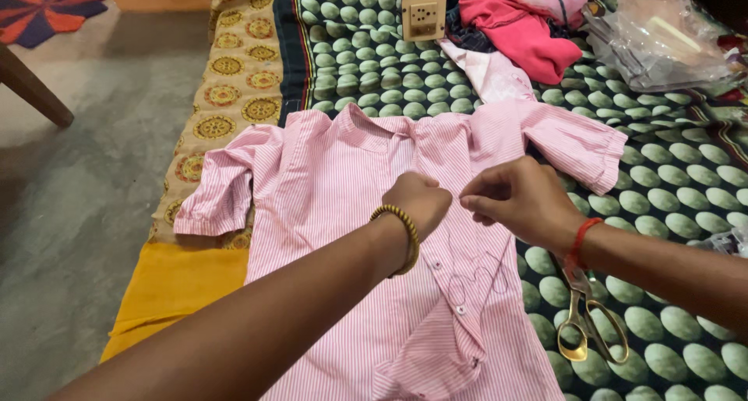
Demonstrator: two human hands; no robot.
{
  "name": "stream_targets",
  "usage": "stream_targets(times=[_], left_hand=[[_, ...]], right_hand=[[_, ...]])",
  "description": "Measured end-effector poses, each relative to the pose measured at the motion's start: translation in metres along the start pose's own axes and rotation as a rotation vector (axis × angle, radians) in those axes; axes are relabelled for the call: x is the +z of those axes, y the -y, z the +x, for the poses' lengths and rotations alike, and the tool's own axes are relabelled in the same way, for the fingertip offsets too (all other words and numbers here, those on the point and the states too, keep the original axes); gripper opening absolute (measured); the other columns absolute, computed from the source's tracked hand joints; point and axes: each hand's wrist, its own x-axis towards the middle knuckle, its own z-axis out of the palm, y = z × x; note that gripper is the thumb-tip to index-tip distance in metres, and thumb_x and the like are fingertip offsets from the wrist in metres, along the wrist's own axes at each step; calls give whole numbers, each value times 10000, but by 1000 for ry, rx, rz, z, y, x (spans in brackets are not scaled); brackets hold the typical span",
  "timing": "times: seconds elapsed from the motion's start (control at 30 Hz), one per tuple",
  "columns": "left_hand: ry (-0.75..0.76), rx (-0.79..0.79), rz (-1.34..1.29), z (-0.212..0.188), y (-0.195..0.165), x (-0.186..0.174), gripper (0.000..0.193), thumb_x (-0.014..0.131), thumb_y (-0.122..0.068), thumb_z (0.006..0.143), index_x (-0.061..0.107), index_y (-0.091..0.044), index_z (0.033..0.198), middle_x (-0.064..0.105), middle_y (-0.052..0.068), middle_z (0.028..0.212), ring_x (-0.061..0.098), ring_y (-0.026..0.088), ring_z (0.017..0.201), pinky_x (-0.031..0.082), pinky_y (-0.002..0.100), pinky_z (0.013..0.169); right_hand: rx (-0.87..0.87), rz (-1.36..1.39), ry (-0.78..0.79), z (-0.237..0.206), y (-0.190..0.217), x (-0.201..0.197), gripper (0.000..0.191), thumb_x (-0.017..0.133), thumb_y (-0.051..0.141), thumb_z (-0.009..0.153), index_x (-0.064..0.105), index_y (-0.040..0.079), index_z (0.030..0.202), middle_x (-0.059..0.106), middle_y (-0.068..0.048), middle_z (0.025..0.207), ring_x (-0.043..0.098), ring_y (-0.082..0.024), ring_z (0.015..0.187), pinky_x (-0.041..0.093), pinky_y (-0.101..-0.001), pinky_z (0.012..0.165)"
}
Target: The person sews a button onto the front placket of a pink striped shirt laid on a bed, using a needle and thread. They push the needle through the fabric and button repeatedly, pull the thread taut, and at one point pick up scissors to trim the thread before continuing to stitch.
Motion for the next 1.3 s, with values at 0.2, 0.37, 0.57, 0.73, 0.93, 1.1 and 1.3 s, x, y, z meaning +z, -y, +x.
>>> stream_targets(times=[0.2,0.37,0.57,0.73,0.93,1.1,1.3], left_hand=[[68,437,-136,14,-3,1,357,586,-304,914,656,-55,1160,758,112,990,755,214,916,584,333,784],[259,296,-256,18,11,0,360,583,-342,967,783,-43,943,660,17,680,625,119,608,545,285,595],[129,313,-229,15,19,-12,301,673,-352,933,837,-103,888,491,-33,571,397,76,499,355,288,476],[5,303,-144,14,13,-9,300,707,-373,900,838,-104,887,632,-2,636,531,71,572,447,279,550],[-19,319,-219,7,15,6,278,749,-349,842,825,-87,899,793,54,802,717,113,724,568,281,670],[-79,409,-33,-9,20,15,269,725,-332,866,803,-78,901,779,99,779,763,161,714,585,311,662],[-102,432,-84,-10,28,6,279,737,-341,846,800,-70,860,789,87,768,778,154,717,604,299,663]], right_hand=[[-2,370,112,20,-14,2,221,697,177,897,791,19,1019,775,-24,797,722,-77,701,594,-269,631],[-110,260,24,32,-21,-4,209,722,173,895,819,26,1007,765,-17,766,682,-78,662,575,-260,625],[-65,180,21,21,-31,-4,211,730,183,870,822,39,994,759,-23,716,701,-81,647,571,-263,618],[200,677,251,16,-31,-6,260,726,192,870,801,16,1045,734,5,843,646,-89,729,550,-273,711],[338,1192,146,22,-32,2,249,708,208,899,757,106,1120,692,56,938,610,-67,818,524,-265,753],[240,971,-16,22,-44,32,247,687,214,918,794,97,1107,723,17,921,613,-57,791,467,-246,677],[-230,316,-193,16,-43,44,193,711,191,903,803,45,989,740,-28,860,685,-94,657,515,-286,551]])
